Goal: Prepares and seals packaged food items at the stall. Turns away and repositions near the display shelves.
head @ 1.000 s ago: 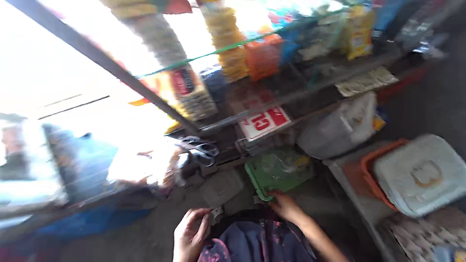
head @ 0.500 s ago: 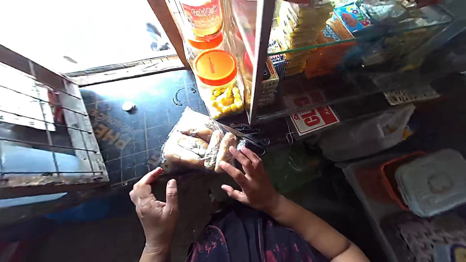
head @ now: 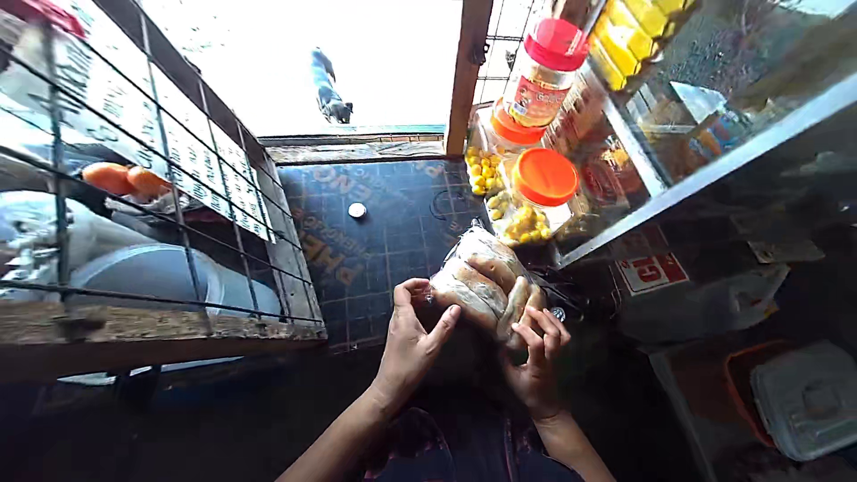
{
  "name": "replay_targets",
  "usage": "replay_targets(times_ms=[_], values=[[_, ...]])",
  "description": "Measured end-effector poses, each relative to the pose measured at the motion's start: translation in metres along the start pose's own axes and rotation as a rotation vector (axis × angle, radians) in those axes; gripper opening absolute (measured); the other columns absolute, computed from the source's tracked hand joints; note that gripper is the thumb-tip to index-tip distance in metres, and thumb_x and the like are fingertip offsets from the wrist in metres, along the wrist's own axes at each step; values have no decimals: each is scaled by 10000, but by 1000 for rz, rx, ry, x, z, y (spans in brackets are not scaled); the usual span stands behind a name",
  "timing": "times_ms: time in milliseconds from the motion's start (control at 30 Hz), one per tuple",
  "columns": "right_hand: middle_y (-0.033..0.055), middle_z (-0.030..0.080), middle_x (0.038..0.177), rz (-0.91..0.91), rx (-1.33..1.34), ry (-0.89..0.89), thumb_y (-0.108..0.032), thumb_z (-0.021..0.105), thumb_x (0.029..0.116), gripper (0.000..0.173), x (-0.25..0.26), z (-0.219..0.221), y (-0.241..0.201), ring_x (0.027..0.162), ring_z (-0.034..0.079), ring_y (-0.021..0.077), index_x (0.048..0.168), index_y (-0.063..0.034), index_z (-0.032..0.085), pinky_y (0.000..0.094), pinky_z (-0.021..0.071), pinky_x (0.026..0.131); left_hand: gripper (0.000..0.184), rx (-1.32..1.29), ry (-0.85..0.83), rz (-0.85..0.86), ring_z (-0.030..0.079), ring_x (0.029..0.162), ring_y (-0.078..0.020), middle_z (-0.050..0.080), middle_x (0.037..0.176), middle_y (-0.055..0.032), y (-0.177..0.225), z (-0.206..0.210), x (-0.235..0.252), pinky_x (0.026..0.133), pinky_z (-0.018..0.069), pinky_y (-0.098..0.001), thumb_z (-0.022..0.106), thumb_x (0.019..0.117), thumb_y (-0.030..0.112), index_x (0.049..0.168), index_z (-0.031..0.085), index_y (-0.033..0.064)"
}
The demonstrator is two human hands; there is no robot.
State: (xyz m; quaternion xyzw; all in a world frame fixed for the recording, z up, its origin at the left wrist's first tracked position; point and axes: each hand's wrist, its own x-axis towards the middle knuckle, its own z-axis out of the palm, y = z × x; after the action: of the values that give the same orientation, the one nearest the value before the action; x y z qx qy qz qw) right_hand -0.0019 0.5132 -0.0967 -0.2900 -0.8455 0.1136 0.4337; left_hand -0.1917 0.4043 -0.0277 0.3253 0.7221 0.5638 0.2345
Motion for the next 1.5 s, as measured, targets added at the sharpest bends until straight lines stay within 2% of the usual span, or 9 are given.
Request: replay_targets(times_ms=[133,400,700,900,1000,1067,1133,1233,1500], values=[[54,486,1332,19,22,65,-420,711,875,374,-14,7,9,1388,404,211,1110,-225,495,384,330,1173,949,-353,94,58,642,951,-96,553,1114,-87,15,27,-9,819,590,-230,850,793,210,1488,267,-69],[-54,433,1337,-132,118,73,-552,676,877,423,-17,6,41,1382,356,74,1164,-286,516,283,283,1174,1028,-307,134,447,605,1045,-49,577,1097,-51,11,44,-22,930,533,-191,865,758,164,1539,242,-78],[-57,449,1347,-189,250,-22,-358,637,933,240,-16,-9,47,1389,361,62,1147,-270,575,256,309,1175,1078,-404,94,525,652,1100,-120,591,1207,-78,7,45,-31,962,578,-276,893,767,135,1601,211,86],[54,618,1262,-199,339,-50,-121,591,1001,119,4,-15,32,1271,576,134,1119,-123,606,288,486,1090,780,-131,254,284,654,1025,-113,636,1217,-107,-2,14,3,880,577,-297,742,923,328,1514,360,-10],[111,692,1137,-96,333,-69,-81,644,978,116,14,-14,24,1169,650,139,1083,-45,678,253,525,1032,566,133,266,224,555,1289,-199,569,1409,-139,-13,5,13,1074,470,-394,647,967,273,1455,493,33],[122,720,1054,-51,324,-70,-88,680,955,113,20,-13,24,1075,689,131,1031,-11,715,233,552,972,445,321,282,366,433,1425,-363,562,1437,-177,-13,9,4,1159,339,-583,620,950,269,1340,629,55],[115,731,1009,-4,349,-71,-88,700,934,111,23,-16,22,1001,705,110,984,8,726,213,570,918,298,422,229,525,480,1358,-399,649,1317,-138,-8,19,-9,1106,367,-597,613,968,327,1165,743,144],[88,727,979,51,417,-89,-91,699,934,122,29,-29,12,893,703,59,989,19,696,182,591,822,213,521,46,720,578,1231,-274,719,1149,-16,2,36,-19,1082,398,-464,588,1016,361,1067,763,251],[29,714,1014,-107,530,-131,-147,647,1001,65,55,-54,-7,1013,690,74,1022,-91,675,210,582,898,186,727,-38,928,670,990,-202,711,1029,-18,38,28,-16,1011,462,-459,565,1044,234,1050,742,178]])
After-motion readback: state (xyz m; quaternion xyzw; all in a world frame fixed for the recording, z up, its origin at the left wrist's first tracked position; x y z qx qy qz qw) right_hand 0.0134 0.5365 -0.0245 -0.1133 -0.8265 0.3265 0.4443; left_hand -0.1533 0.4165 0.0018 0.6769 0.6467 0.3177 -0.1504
